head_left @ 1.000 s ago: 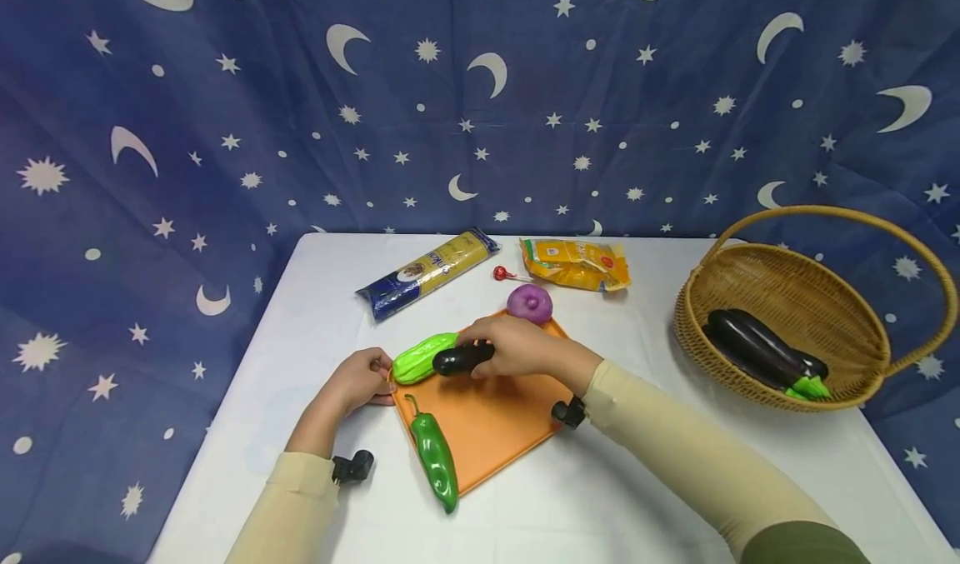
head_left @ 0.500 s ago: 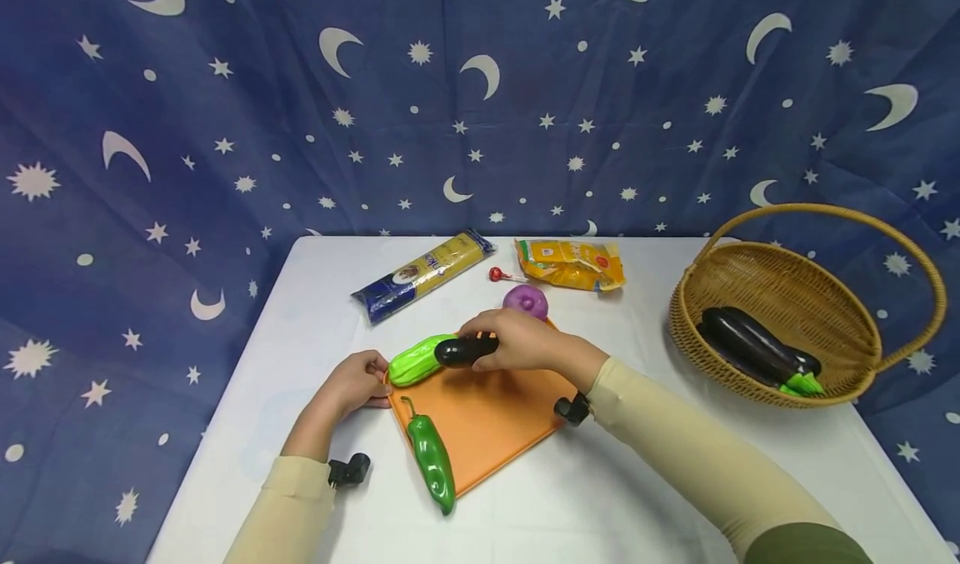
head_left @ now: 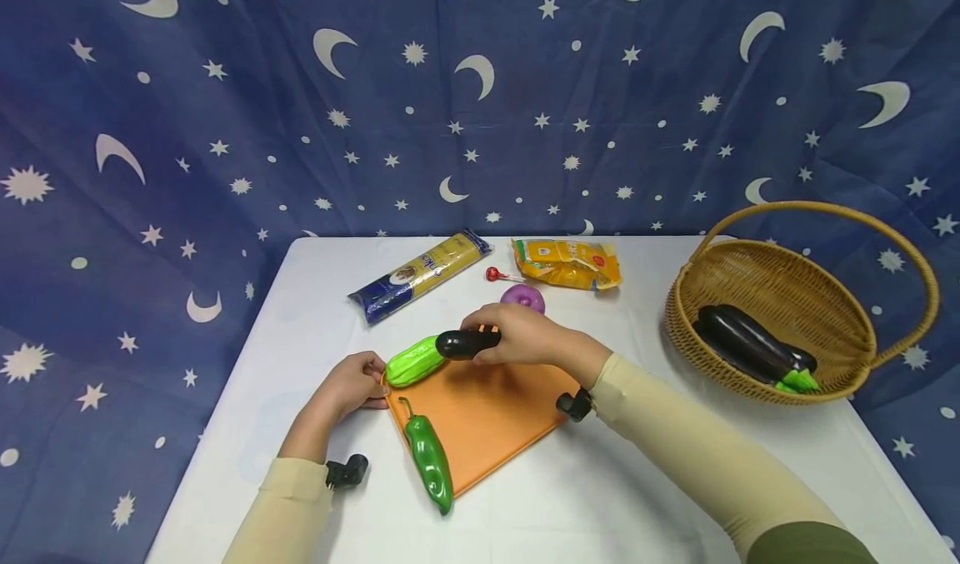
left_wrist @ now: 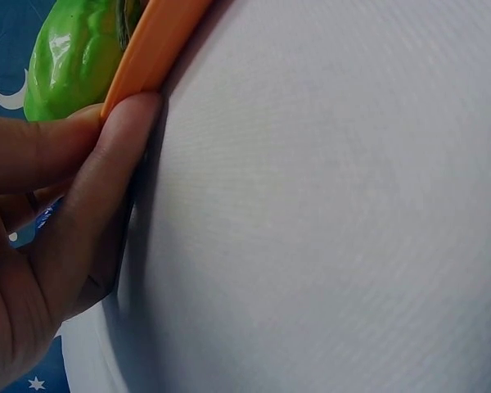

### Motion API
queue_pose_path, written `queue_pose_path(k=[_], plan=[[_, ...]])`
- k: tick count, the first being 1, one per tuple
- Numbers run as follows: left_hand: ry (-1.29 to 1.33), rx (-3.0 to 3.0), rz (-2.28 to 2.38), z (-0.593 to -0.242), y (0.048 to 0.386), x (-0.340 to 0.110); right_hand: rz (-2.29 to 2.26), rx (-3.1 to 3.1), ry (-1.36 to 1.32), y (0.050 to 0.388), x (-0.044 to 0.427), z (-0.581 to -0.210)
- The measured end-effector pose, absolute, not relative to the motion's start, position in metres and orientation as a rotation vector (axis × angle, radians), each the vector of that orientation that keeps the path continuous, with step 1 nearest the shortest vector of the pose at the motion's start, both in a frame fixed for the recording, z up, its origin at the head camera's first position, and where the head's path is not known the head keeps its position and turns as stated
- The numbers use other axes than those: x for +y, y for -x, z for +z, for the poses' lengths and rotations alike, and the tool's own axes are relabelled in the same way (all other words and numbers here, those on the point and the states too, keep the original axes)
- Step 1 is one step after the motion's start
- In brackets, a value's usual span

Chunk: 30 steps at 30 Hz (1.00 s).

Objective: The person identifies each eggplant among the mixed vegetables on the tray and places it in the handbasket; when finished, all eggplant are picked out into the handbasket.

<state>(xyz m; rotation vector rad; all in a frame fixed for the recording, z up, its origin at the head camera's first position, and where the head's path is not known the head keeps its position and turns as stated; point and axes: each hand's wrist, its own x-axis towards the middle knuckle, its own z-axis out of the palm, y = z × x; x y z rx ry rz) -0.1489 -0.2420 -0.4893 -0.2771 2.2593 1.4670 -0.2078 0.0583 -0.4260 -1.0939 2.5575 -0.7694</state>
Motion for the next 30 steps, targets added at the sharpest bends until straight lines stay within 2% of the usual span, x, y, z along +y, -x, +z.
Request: queue_pose_path(k=[30], plan=[[0.269,2.240,1.470,-0.487,0.149,-0.242,-0.927,2.640,0.982,0.215,0.096,-0.415]])
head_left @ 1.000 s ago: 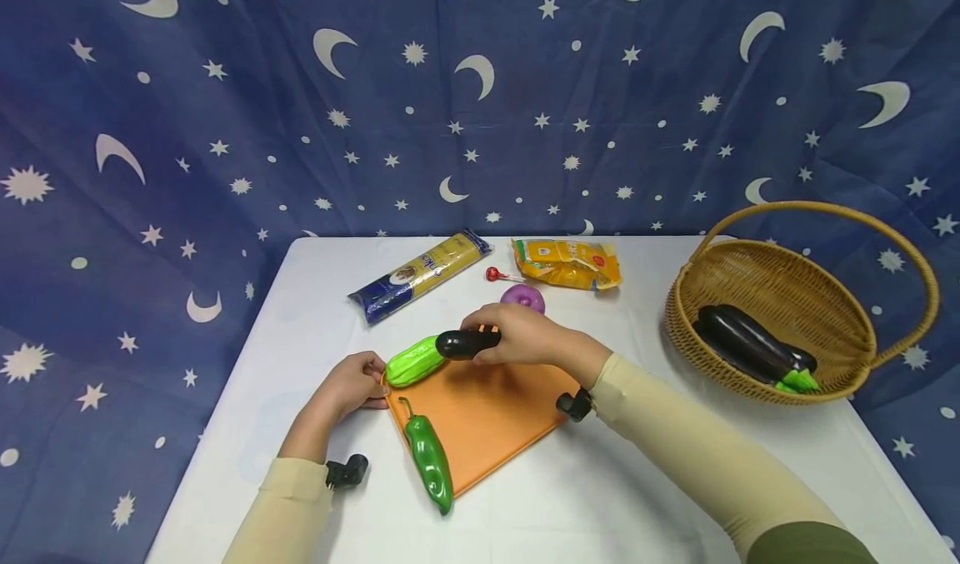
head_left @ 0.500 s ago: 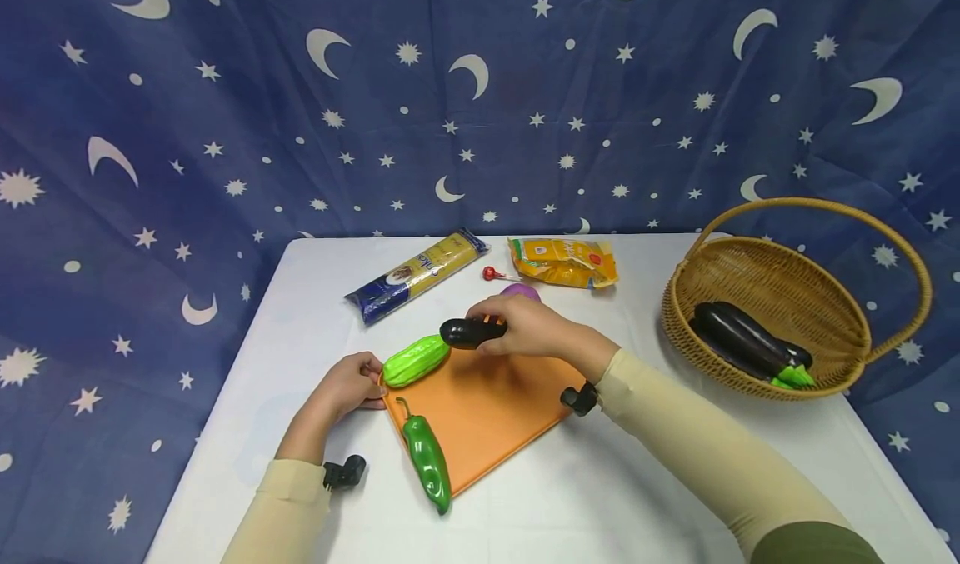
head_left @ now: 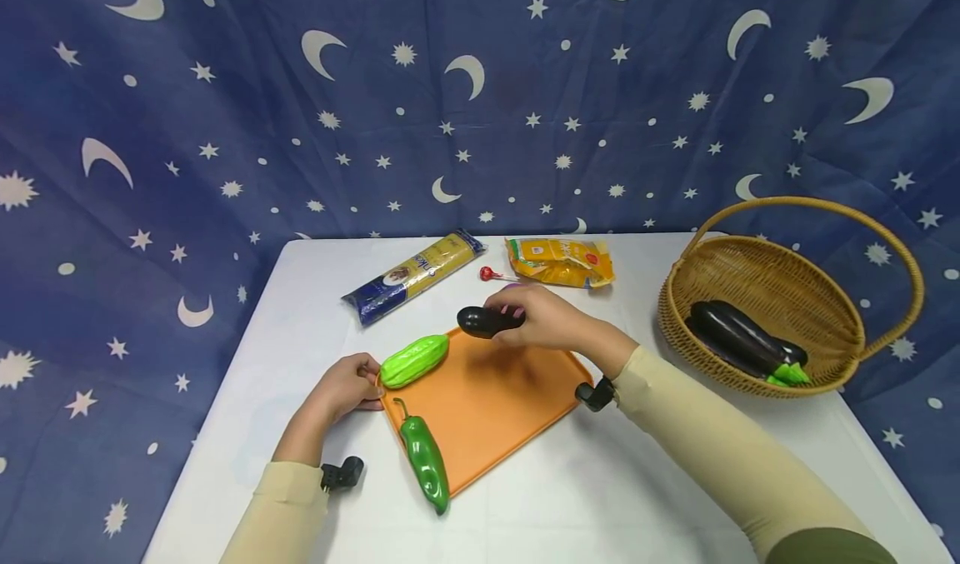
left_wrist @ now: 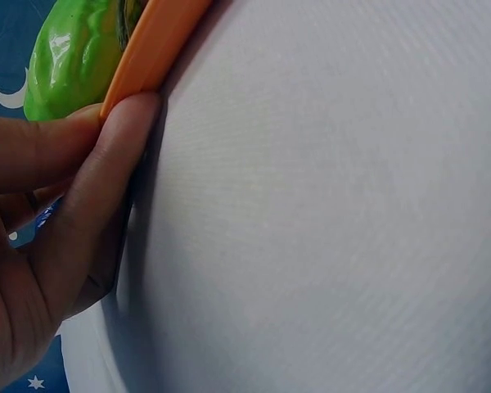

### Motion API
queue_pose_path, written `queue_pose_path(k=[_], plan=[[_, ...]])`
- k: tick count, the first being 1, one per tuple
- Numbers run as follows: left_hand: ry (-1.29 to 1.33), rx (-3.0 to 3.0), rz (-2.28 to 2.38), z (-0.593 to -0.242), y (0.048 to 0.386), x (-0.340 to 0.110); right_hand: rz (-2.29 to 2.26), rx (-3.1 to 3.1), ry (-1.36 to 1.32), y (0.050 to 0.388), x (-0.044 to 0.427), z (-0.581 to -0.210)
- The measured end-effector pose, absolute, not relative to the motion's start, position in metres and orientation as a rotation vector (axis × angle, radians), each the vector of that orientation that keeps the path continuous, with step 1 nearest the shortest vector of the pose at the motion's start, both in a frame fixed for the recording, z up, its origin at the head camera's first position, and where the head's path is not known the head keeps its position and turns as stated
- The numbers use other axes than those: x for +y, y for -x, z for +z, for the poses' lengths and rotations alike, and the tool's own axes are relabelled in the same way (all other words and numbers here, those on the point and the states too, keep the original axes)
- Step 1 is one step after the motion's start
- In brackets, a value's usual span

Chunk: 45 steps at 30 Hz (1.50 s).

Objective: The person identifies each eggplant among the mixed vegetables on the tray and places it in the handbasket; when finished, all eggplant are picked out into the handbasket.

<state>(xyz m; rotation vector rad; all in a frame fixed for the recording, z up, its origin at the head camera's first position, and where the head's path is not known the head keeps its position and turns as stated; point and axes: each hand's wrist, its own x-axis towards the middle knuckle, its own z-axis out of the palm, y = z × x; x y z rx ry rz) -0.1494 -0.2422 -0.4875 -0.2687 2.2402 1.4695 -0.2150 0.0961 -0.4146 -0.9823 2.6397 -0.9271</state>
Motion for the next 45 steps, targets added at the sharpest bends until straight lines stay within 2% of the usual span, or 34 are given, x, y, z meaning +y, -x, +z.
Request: queue_pose_path(k=[30,45], plan=[[0.267,2.247,1.457,-0.489,0.149,-0.243,-1.170,2.637,0.662,0.214,0.141,-0.403],[0.261,2.261,1.445,-0.489,0.150,-0.243,-1.250,2.625,0.595,0.214,0.158,-0.393]])
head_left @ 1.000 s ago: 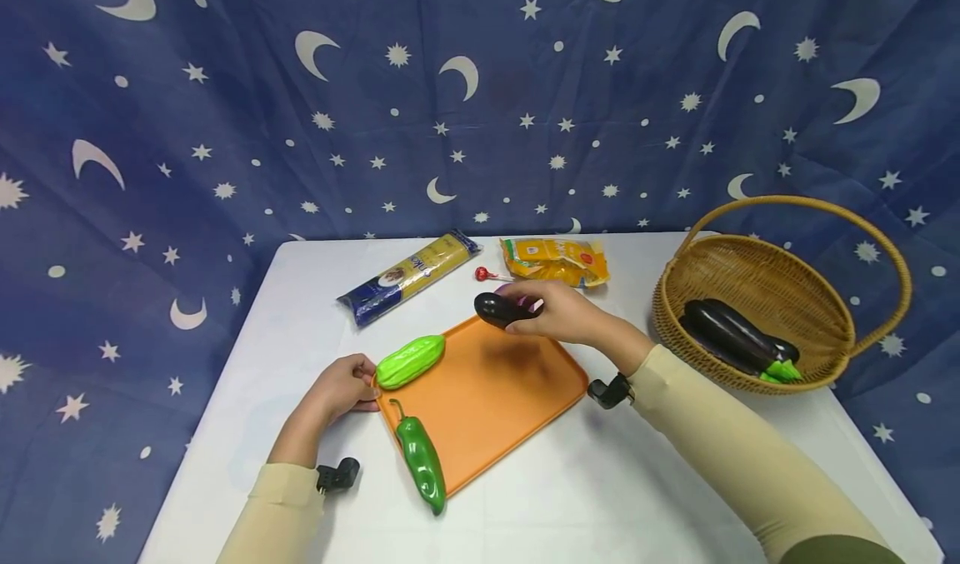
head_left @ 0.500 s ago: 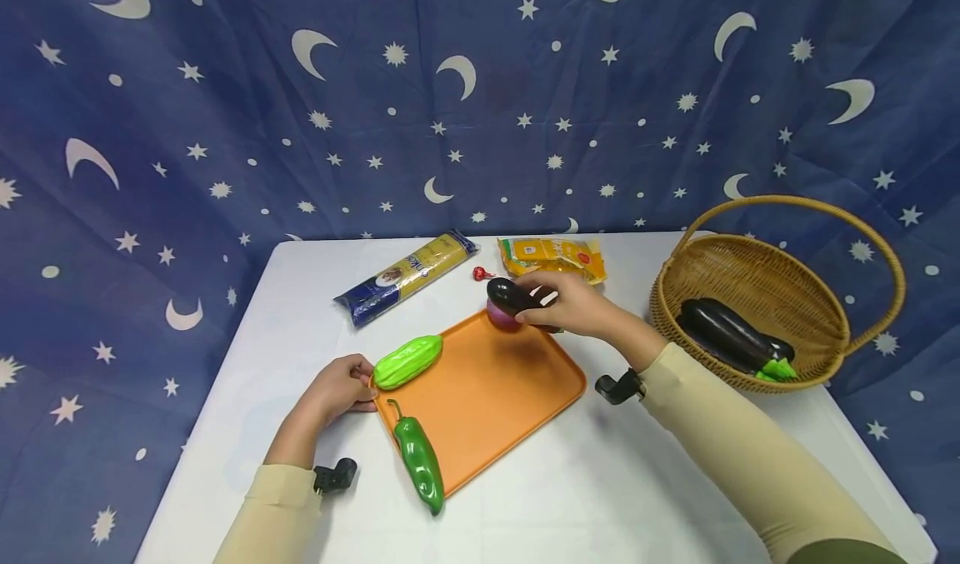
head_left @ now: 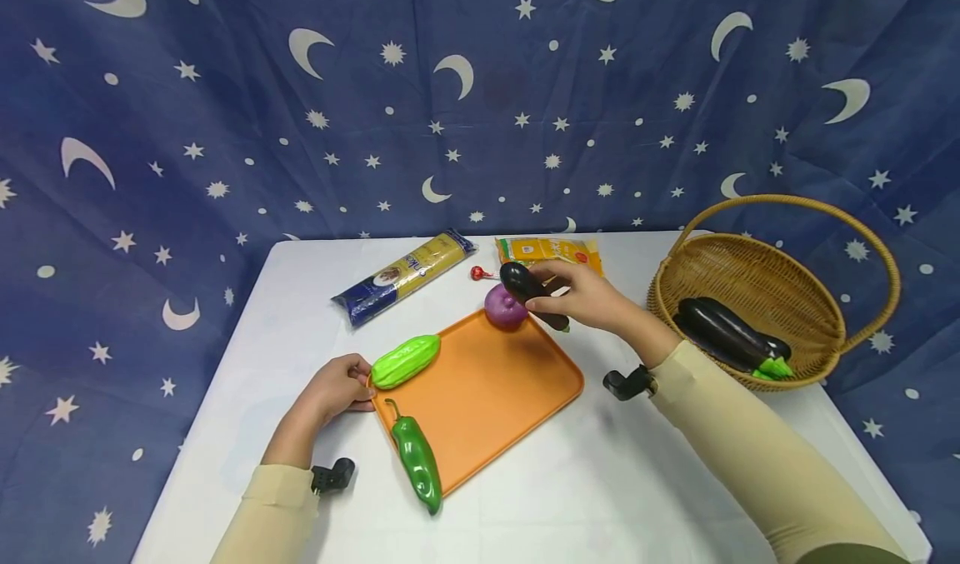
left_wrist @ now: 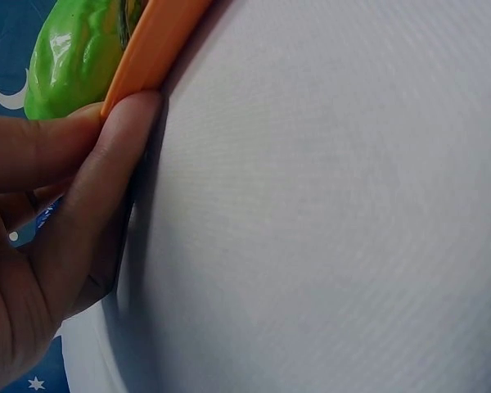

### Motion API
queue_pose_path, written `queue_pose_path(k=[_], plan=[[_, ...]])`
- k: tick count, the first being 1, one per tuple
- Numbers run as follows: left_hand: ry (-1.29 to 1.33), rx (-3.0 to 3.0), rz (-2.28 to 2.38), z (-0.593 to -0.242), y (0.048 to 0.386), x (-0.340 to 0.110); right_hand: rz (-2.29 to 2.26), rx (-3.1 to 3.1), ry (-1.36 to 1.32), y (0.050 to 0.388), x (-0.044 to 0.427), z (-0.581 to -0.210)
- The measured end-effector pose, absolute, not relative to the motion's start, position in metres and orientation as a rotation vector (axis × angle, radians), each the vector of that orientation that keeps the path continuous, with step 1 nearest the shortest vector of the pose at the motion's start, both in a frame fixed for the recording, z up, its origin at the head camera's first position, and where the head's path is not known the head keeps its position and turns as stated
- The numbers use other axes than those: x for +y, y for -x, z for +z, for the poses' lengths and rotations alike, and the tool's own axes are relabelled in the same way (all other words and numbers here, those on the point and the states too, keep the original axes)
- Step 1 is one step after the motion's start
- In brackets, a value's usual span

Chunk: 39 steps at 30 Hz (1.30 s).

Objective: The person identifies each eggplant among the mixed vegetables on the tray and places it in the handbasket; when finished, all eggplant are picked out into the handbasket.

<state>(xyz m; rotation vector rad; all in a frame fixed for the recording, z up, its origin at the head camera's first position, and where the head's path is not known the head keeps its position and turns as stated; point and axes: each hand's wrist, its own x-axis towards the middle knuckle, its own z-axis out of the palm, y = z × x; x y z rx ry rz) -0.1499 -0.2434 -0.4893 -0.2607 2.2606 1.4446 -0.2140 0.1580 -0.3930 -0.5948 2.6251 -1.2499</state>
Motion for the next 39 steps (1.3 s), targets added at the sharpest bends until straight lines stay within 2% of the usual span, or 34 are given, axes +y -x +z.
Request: queue_pose_path(k=[39], plan=[[0.258,2.251,1.453,-0.490,0.149,-0.244,-1.348,2.719,0.235,0.202,0.223,-0.371]])
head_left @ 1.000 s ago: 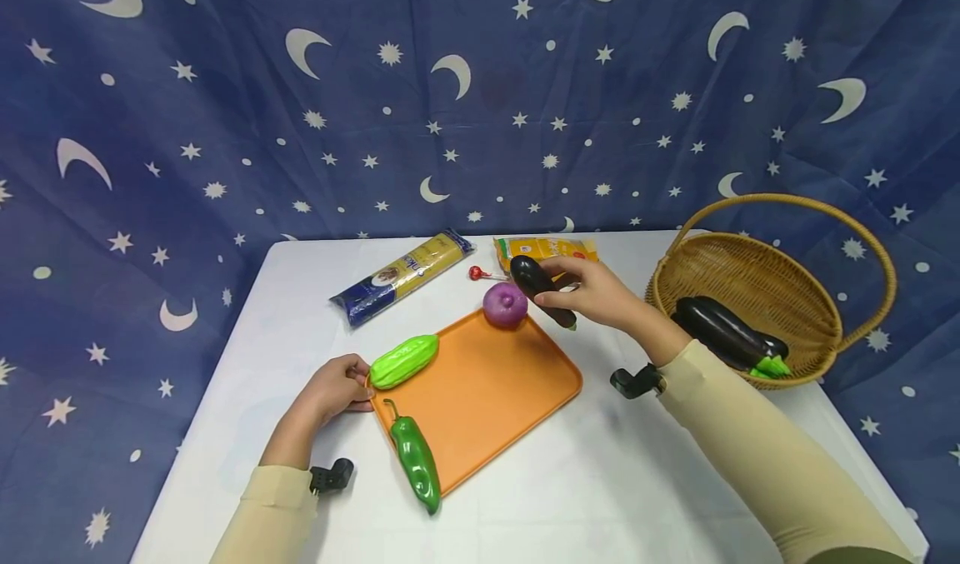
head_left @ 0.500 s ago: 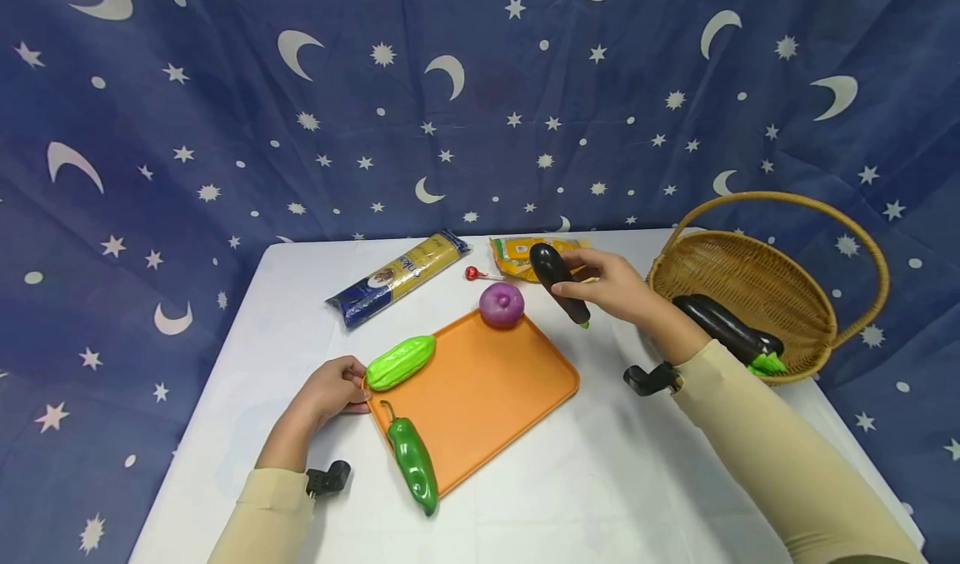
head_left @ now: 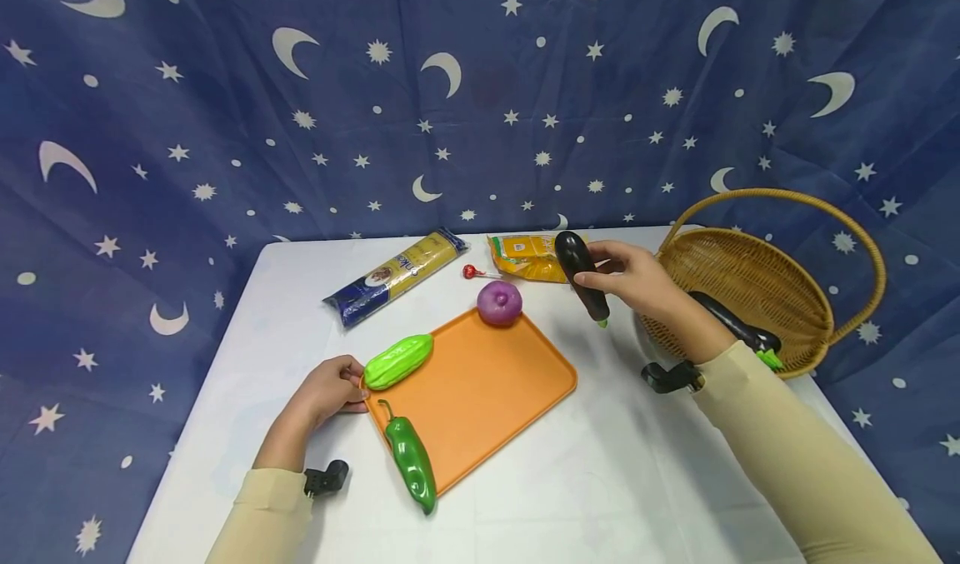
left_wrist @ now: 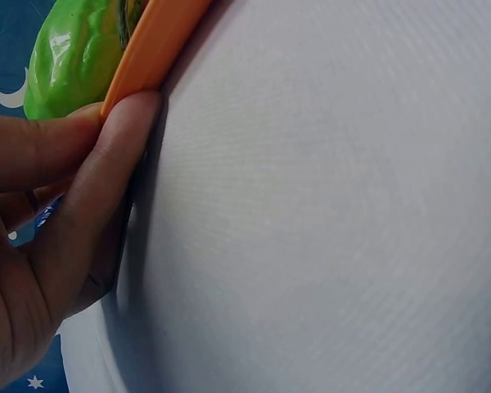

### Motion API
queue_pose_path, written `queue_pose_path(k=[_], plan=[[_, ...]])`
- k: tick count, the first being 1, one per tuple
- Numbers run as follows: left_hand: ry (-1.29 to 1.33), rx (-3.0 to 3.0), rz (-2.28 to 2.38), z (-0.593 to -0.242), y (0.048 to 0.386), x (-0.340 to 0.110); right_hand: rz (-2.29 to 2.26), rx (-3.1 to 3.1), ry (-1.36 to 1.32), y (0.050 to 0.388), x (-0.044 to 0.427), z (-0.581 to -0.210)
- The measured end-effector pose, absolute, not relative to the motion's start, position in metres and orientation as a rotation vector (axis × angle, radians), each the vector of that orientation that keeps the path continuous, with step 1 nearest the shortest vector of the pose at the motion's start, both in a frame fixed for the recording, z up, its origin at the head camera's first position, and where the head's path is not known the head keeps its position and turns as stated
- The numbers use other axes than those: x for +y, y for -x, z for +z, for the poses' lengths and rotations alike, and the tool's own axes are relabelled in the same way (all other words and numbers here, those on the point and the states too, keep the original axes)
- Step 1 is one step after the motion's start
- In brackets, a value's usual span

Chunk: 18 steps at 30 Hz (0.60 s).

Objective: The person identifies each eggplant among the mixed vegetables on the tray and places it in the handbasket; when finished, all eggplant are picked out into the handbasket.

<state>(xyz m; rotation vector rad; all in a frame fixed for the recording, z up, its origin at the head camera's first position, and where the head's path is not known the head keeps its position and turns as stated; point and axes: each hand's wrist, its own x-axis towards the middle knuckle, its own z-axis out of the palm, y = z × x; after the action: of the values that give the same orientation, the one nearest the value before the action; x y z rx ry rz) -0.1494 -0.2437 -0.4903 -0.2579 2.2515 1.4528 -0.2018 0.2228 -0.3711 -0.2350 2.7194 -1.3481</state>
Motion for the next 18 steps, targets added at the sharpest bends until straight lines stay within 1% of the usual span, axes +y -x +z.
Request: queue_pose_path(k=[18], plan=[[0.260,2.246,1.437,-0.487,0.149,-0.243,-1.341,2.775,0.131,0.196,0.254,-0.358]])
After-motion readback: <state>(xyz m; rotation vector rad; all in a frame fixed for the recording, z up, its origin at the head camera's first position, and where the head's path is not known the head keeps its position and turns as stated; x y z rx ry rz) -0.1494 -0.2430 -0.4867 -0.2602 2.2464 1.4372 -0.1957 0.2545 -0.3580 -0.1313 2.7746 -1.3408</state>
